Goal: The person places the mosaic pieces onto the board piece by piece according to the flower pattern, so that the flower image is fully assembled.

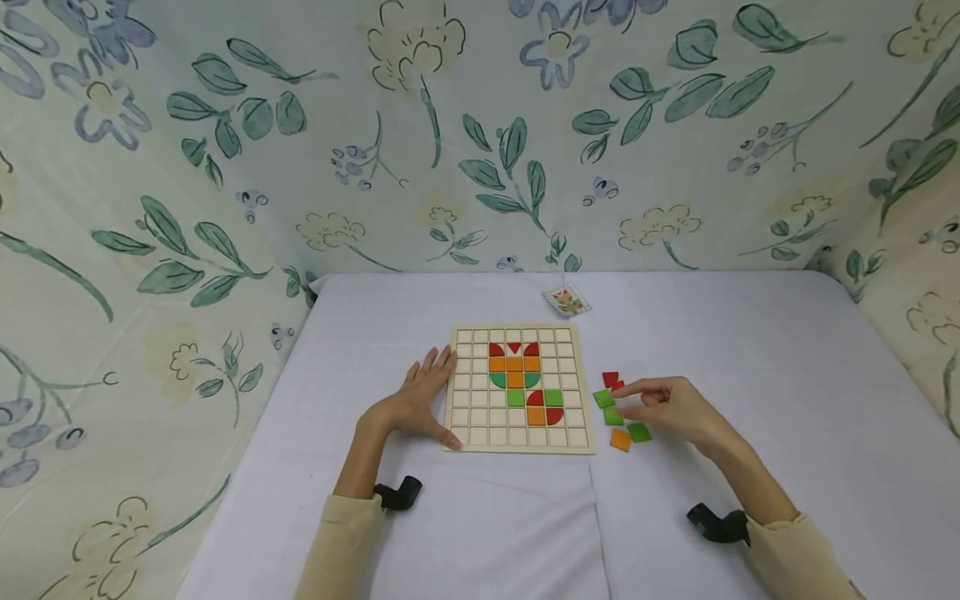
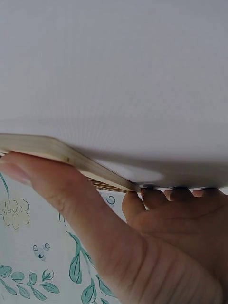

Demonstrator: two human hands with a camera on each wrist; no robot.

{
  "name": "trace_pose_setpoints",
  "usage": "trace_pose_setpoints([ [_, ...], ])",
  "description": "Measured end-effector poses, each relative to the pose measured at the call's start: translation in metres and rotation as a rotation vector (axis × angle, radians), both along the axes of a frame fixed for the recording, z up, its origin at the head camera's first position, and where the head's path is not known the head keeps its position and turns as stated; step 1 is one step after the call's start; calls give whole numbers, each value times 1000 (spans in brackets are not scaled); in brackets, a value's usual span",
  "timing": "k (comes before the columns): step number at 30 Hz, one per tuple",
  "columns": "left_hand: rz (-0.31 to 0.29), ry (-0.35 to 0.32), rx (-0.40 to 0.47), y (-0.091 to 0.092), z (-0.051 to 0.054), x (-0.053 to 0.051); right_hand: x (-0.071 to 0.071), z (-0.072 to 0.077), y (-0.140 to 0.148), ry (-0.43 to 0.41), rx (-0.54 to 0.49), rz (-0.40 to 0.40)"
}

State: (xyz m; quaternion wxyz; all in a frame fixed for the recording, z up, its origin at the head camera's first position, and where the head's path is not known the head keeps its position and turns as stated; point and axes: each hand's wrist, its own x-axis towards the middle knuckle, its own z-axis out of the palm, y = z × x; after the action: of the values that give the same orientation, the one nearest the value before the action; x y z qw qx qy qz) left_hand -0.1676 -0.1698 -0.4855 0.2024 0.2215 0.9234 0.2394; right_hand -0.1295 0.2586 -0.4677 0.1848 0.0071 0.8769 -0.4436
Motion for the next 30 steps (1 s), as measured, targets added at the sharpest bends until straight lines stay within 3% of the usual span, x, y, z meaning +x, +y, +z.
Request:
trace_pose_setpoints([
  [4,0,-3,2,-1,0,0,4,-5,23,-23,12,16],
  [11,5,-14,-12,-2,-1,-1,10,-18,48,-99,-75,68],
  [20,9,-14,-3,0,0,0,11,-21,48,-126,-100,77],
  [30,3,-8,3,1,0,0,7,-22,42,-111,-41,75],
])
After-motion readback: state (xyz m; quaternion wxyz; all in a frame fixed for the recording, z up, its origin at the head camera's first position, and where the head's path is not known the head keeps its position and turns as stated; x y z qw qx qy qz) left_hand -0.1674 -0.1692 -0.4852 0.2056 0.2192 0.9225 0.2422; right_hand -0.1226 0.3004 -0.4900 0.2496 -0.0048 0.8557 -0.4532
